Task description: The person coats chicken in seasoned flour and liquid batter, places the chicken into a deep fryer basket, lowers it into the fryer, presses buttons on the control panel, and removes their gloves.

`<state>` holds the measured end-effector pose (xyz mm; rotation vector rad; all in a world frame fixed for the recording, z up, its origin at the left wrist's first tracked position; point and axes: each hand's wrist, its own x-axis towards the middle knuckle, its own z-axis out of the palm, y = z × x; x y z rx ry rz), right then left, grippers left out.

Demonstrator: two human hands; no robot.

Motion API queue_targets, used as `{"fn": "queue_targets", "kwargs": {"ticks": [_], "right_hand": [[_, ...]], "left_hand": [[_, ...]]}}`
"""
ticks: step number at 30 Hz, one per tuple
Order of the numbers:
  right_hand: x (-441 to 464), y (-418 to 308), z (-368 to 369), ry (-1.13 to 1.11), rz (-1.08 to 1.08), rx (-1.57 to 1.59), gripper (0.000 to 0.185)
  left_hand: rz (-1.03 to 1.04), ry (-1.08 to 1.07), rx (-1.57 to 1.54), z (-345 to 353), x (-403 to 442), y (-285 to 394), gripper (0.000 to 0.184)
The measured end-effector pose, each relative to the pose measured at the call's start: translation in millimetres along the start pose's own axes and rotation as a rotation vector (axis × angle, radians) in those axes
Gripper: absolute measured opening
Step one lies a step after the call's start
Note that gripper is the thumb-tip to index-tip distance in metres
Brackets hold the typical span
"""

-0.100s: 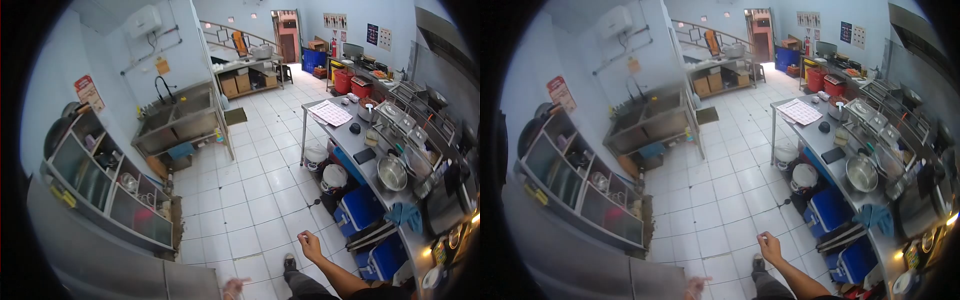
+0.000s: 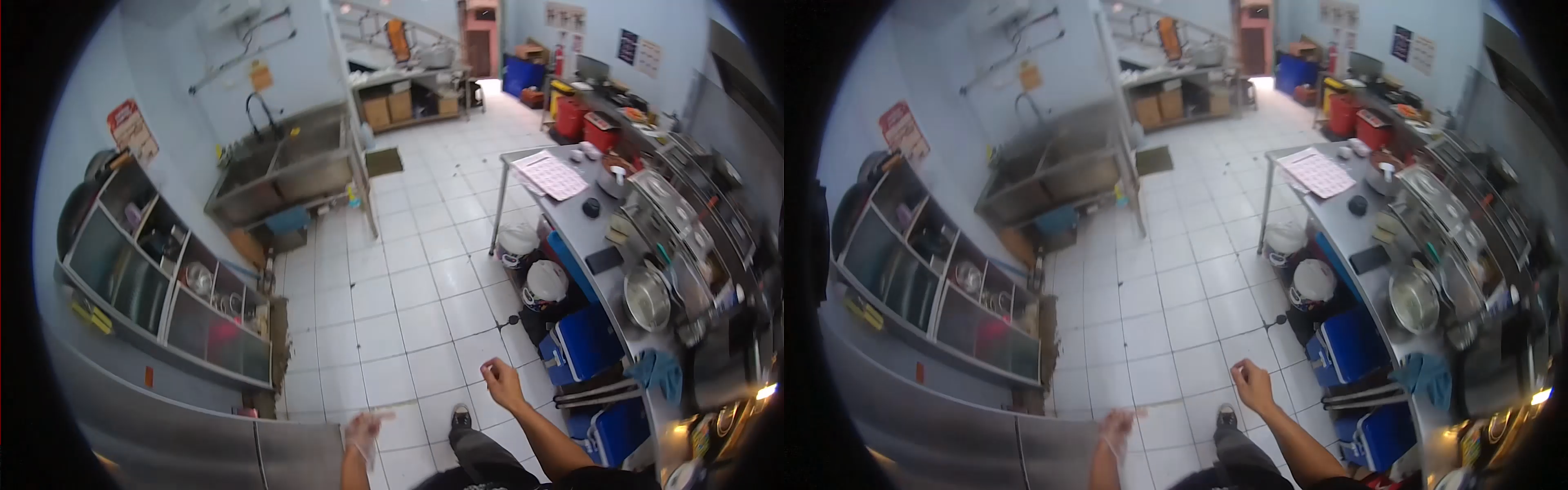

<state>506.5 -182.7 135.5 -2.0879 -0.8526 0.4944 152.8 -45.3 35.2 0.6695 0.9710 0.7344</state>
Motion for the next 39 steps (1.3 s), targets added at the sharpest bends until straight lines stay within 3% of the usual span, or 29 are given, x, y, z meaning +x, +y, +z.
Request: {"fn": "queue_targets", "kwargs": {"ticks": [1, 2, 4, 9, 12, 15, 17, 20, 22, 25, 28, 31, 32, 33, 34, 35, 36, 37, 38, 39], "right_hand": [[42, -17, 9, -0.006, -0.056, 0.003, 0.017], [71, -31, 22, -0.025, -0.108, 0.006, 0.016], [130, -50, 42, -0.097, -0.087, 0.045, 0.015], [280, -60, 79, -0.192, -0.144, -0.045, 0.018], [370, -6, 132, -0.300, -0.087, -0.062, 0.023], [439, 97, 170, -0.418, 0.074, -0.183, 0.029], [456, 168, 163, -0.394, 0.418, -0.177, 0.033], [476, 188, 121, -0.267, 0.868, -0.090, 0.030], [499, 189, 111, -0.093, 1.038, 0.048, 0.023], [560, 170, 119, 0.057, 1.021, 0.144, 0.024], [656, 177, 155, -0.002, 0.949, 0.007, 0.024], [787, 193, 206, 0.049, 0.683, -0.141, 0.030], [838, 191, 214, 0.014, 0.787, 0.061, 0.037], [892, 176, 209, -0.010, 0.707, 0.074, 0.037], [952, 149, 190, -0.149, 0.478, -0.235, 0.036], [1010, 121, 165, -0.222, 0.353, -0.177, 0.034], [1119, 83, 123, -0.090, 0.266, -0.123, 0.033], [1172, 38, 80, -0.096, 0.321, 0.036, 0.030], [1217, 14, 53, 0.024, 0.137, -0.018, 0.027], [1262, -4, 30, 0.151, 0.170, 0.031, 0.029]], "left_hand": [[-0.010, -0.084, 0.091, 35, 29, 67, 0.029], [0.108, -0.232, 0.092, 61, 56, 113, 0.029], [0.056, -0.079, 0.245, 116, 94, 192, 0.026], [0.133, -0.233, 0.024, 195, 192, 282, 0.046], [0.154, -0.306, -0.094, 224, 286, 304, 0.047], [0.071, -0.315, -0.014, 250, 386, 332, 0.045], [0.074, -0.327, 0.126, 263, 478, 334, 0.042], [0.210, -0.314, 0.507, 307, 593, 358, 0.045], [0.242, -0.404, 0.474, 366, 652, 396, 0.036], [0.221, -0.474, 0.493, 457, 724, 446, 0.033], [0.214, -0.447, 0.561, 540, 829, 461, 0.029], [0.180, -0.401, 0.494, 568, 952, 444, 0.022], [0.116, -0.406, 0.434, 567, 999, 431, 0.019], [0.110, -0.382, 0.451, 591, 1025, 430, 0.015], [0.105, -0.358, 0.469, 616, 1050, 428, 0.012], [0.159, -0.298, 0.577, 638, 1046, 444, 0.010], [0.219, -0.282, 0.686, 700, 1072, 464, 0.009], [0.188, -0.320, 0.690, 716, 1094, 468, 0.009], [0.159, -0.363, 0.689, 722, 1125, 467, 0.009], [0.128, -0.407, 0.693, 733, 1155, 464, 0.009]]}}
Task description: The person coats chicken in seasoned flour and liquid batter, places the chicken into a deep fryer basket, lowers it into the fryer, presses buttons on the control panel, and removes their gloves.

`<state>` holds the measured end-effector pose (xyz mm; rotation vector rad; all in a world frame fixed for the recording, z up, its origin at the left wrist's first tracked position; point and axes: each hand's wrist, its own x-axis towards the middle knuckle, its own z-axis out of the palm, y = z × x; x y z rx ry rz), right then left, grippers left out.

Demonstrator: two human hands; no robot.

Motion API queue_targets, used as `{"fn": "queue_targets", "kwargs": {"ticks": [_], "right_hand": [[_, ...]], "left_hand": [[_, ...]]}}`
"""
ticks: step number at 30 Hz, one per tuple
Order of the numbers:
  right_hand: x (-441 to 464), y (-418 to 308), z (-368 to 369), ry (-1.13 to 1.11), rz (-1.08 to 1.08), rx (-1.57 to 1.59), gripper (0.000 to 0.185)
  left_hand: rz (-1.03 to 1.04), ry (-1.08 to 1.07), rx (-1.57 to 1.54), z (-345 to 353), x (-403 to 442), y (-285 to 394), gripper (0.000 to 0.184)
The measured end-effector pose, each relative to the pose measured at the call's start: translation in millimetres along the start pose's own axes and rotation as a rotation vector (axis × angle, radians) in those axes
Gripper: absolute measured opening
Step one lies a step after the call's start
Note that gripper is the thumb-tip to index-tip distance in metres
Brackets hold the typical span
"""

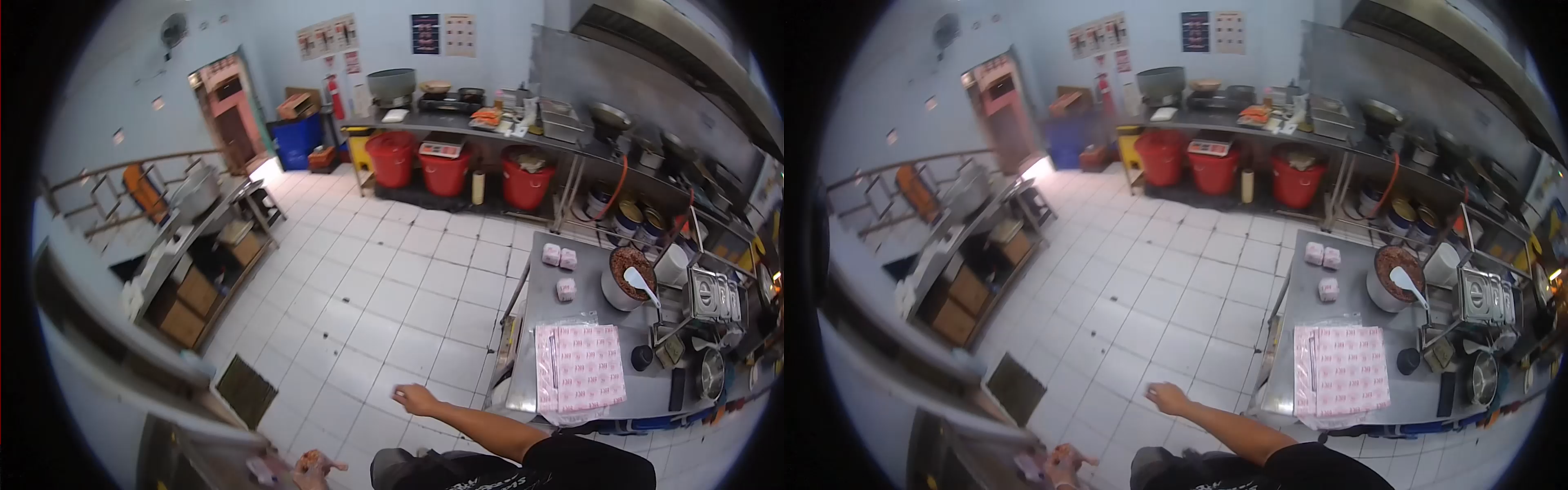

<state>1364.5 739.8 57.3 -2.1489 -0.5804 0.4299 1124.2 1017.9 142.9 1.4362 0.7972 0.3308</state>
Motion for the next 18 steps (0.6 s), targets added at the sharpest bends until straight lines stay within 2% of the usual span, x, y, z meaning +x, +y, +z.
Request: {"fn": "queue_targets", "kwargs": {"ticks": [3, 4, 5, 7, 8, 10, 12, 14, 16, 18], "right_hand": [[110, -45, -69, 0.134, -0.003, 0.158, 0.035], [141, -46, -89, 0.145, 0.013, 0.166, 0.037], [170, -41, -103, 0.155, 0.034, 0.180, 0.038], [223, 21, -112, 0.277, 0.002, 0.100, 0.042], [239, 48, -115, 0.334, -0.006, 0.070, 0.044], [235, 67, -162, 0.212, 0.188, -0.056, 0.051], [224, 104, -185, 0.361, 0.310, -0.017, 0.056], [217, 146, -204, 0.467, 0.567, 0.009, 0.049], [200, 173, -234, 0.689, 0.698, 0.043, 0.049], [193, 180, -275, 0.913, 0.871, 0.127, 0.044]], "left_hand": [[-0.011, -0.149, -0.077, 27, 105, 12, 0.007], [-0.041, -0.063, 0.145, 63, 114, 58, 0.006], [-0.046, -0.112, 0.092, 86, 149, 66, 0.006], [-0.069, -0.220, -0.010, 131, 219, 83, 0.008], [-0.055, -0.190, 0.112, 153, 252, 90, 0.009], [0.003, -0.143, 0.346, 217, 329, 110, 0.011], [-0.018, -0.317, 0.143, 318, 414, 120, 0.009], [-0.070, -0.472, -0.007, 397, 492, 135, 0.009], [-0.130, -0.614, -0.181, 482, 545, 147, 0.011], [0.064, -0.737, 0.101, 578, 545, 212, 0.014]]}}
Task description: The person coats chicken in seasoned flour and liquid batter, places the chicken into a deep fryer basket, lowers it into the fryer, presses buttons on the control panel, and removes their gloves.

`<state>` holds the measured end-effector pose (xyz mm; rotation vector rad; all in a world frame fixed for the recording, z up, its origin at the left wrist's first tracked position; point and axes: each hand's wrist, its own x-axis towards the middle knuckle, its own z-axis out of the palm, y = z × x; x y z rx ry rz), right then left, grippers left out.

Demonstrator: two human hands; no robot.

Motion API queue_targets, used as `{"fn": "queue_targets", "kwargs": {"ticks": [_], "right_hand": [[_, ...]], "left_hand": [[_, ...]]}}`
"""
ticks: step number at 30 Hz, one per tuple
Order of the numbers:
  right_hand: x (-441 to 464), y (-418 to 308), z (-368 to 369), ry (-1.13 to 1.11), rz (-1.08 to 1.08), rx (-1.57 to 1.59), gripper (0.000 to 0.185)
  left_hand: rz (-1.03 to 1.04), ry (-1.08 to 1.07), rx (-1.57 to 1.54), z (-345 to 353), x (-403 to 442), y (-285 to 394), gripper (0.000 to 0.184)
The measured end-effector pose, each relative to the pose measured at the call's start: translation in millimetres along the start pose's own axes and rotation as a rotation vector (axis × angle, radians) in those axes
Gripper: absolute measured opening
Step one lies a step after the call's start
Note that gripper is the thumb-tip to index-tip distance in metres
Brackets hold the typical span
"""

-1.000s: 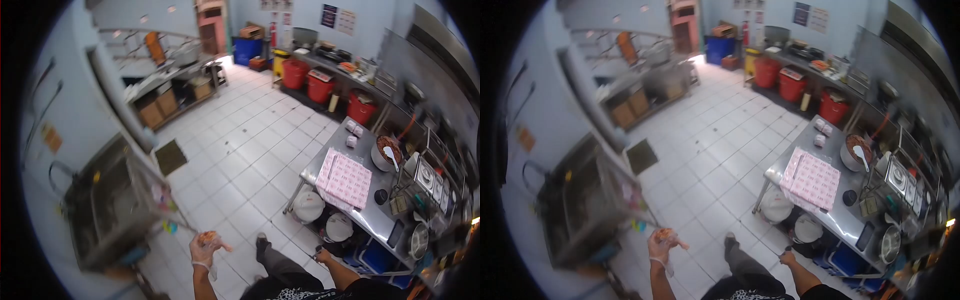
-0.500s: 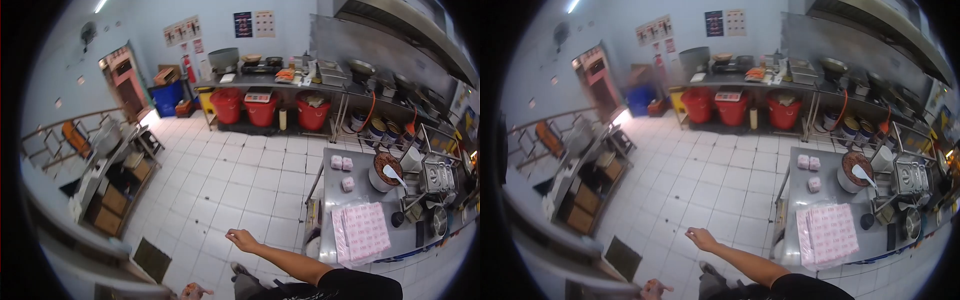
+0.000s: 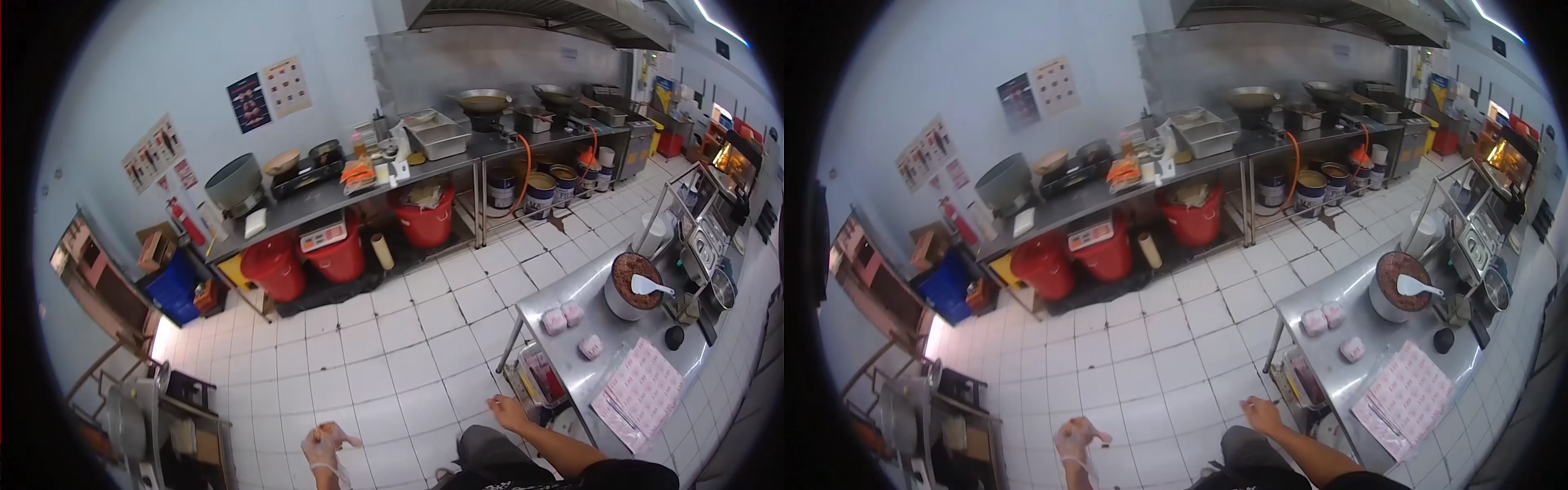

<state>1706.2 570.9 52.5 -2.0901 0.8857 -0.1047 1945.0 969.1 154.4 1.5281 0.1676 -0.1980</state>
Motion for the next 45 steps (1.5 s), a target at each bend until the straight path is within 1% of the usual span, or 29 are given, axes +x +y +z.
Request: {"fn": "queue_targets", "kwargs": {"ticks": [1, 3, 4, 7, 8, 11, 12, 13, 15, 16, 18, 19, 20, 23, 24, 25, 26, 28, 30, 32, 34, 36, 37, 39, 40, 41, 43, 44, 45], "right_hand": [[25, 13, -2, 0.040, 0.044, -0.009, 0.042], [71, 35, 8, 0.117, 0.134, -0.021, 0.037], [94, 35, 12, 0.055, 0.143, -0.024, 0.037], [166, 27, 18, -0.112, 0.137, -0.045, 0.036], [197, 23, 17, -0.162, 0.104, -0.073, 0.036], [296, -11, 1, -0.254, -0.045, -0.082, 0.037], [327, -31, -13, -0.252, -0.054, -0.094, 0.037], [362, -51, -33, -0.248, -0.066, -0.111, 0.037], [425, -79, -73, -0.123, -0.118, -0.060, 0.037], [457, -89, -96, -0.066, -0.097, -0.015, 0.035], [516, -91, -137, 0.054, -0.055, 0.076, 0.032], [545, -77, -153, 0.077, -0.019, 0.065, 0.032], [574, -59, -167, 0.101, 0.018, 0.054, 0.033], [644, 9, -209, 0.146, 0.135, -0.055, 0.037], [652, 29, -215, 0.144, 0.179, -0.089, 0.039], [658, 51, -222, 0.147, 0.235, -0.118, 0.040], [662, 76, -235, 0.155, 0.288, -0.160, 0.040], [661, 113, -259, 0.208, 0.417, -0.060, 0.044], [651, 147, -280, 0.323, 0.579, 0.090, 0.043], [639, 174, -301, 0.462, 0.793, 0.266, 0.042], [633, 214, -314, 0.583, 0.924, 0.299, 0.043], [634, 252, -335, 0.607, 1.045, 0.285, 0.045], [642, 273, -348, 0.610, 1.103, 0.276, 0.046], [665, 319, -384, 0.570, 1.117, 0.278, 0.047], [674, 342, -410, 0.551, 1.123, 0.270, 0.048], [686, 366, -439, 0.518, 1.068, 0.265, 0.050], [722, 405, -514, 0.474, 1.049, 0.278, 0.051], [745, 424, -561, 0.515, 0.983, 0.221, 0.050], [767, 440, -607, 0.552, 0.919, 0.167, 0.049]], "left_hand": [[0.051, -0.059, 0.151, 43, 32, 34, 0.016], [0.138, -0.086, 0.105, 117, 89, 67, 0.022], [0.183, -0.104, 0.082, 150, 118, 74, 0.024], [0.178, -0.236, 0.031, 236, 210, 45, 0.024], [0.185, -0.205, 0.111, 270, 226, 40, 0.022], [0.120, -0.320, 0.061, 348, 265, 36, 0.020], [0.161, -0.349, 0.097, 374, 268, 55, 0.018], [0.126, -0.359, 0.127, 394, 289, 53, 0.017], [0.065, -0.383, 0.170, 423, 355, 16, 0.015], [-0.007, -0.472, 0.095, 426, 420, -34, 0.014], [0.171, -0.539, 0.753, 489, 419, 12, 0.014], [0.284, -0.561, 1.077, 527, 423, 30, 0.016], [0.052, -0.612, 0.536, 554, 456, 0, 0.013], [0.115, -0.770, 0.613, 683, 516, -16, 0.008], [0.208, -0.737, 0.607, 725, 548, -50, 0.012], [0.238, -0.832, 0.604, 769, 559, -48, 0.015], [0.270, -0.925, 0.583, 826, 561, -46, 0.019], [0.335, -1.118, 0.544, 950, 539, -19, 0.026], [0.391, -1.308, 0.516, 1058, 506, 1, 0.033], [0.509, -1.429, 0.531, 1165, 481, -17, 0.039], [0.025, -1.602, 0.365, 1256, 402, 26, 0.039], [-0.003, -1.777, 0.294, 1348, 363, 1, 0.037], [0.035, -1.806, 0.324, 1386, 341, -3, 0.037], [0.103, -1.860, 0.369, 1456, 293, -11, 0.037], [0.203, -1.834, 0.384, 1488, 279, -32, 0.038], [0.195, -1.842, 0.406, 1519, 267, -48, 0.038], [0.169, -1.859, 0.490, 1570, 249, -53, 0.038], [0.143, -1.892, 0.640, 1598, 243, -49, 0.034], [0.090, -1.870, 0.611, 1623, 237, -41, 0.034]]}}
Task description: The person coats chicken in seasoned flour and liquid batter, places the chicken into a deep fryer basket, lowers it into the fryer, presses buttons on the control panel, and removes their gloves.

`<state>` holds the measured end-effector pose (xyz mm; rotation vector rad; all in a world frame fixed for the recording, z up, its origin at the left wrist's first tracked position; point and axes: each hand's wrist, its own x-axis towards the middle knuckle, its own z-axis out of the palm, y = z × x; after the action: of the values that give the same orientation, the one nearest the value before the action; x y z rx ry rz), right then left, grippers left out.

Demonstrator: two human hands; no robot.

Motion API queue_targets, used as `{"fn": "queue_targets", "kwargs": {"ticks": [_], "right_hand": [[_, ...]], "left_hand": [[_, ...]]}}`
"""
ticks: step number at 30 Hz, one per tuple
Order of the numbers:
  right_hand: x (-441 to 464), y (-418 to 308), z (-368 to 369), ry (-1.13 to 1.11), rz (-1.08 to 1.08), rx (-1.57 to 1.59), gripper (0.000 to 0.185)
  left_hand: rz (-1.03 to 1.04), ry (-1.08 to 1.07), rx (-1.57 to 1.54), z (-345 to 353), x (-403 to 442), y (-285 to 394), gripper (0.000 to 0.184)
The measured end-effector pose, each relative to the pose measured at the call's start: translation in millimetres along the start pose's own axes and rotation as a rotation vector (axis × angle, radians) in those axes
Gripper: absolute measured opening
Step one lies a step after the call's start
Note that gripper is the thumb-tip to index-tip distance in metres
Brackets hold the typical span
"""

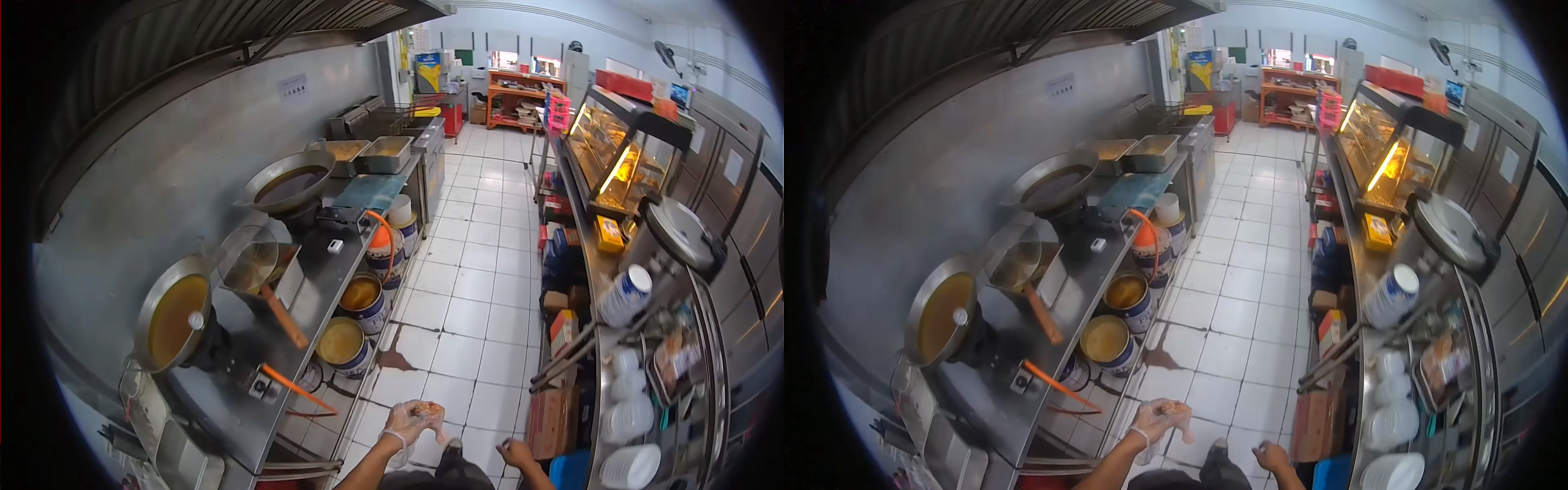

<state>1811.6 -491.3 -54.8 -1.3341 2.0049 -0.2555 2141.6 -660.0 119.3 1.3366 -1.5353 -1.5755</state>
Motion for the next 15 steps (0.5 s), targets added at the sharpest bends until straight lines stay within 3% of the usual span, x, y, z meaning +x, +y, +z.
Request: {"fn": "queue_targets", "kwargs": {"ticks": [6, 10, 13, 15], "right_hand": [[225, -179, -163, 0.234, -0.288, 0.016, 0.041], [389, -277, -190, 0.202, -0.414, -0.009, 0.038], [490, -345, -193, 0.137, -0.537, -0.113, 0.038], [555, -391, -201, 0.122, -0.671, -0.190, 0.038]], "left_hand": [[-0.107, 0.199, -0.185, -40, 136, 68, 0.038], [-0.073, 0.414, -0.309, -65, 264, 74, 0.041], [0.031, 0.390, -0.431, -94, 368, 75, 0.041], [0.012, 0.402, -0.527, -120, 423, 121, 0.042]]}}
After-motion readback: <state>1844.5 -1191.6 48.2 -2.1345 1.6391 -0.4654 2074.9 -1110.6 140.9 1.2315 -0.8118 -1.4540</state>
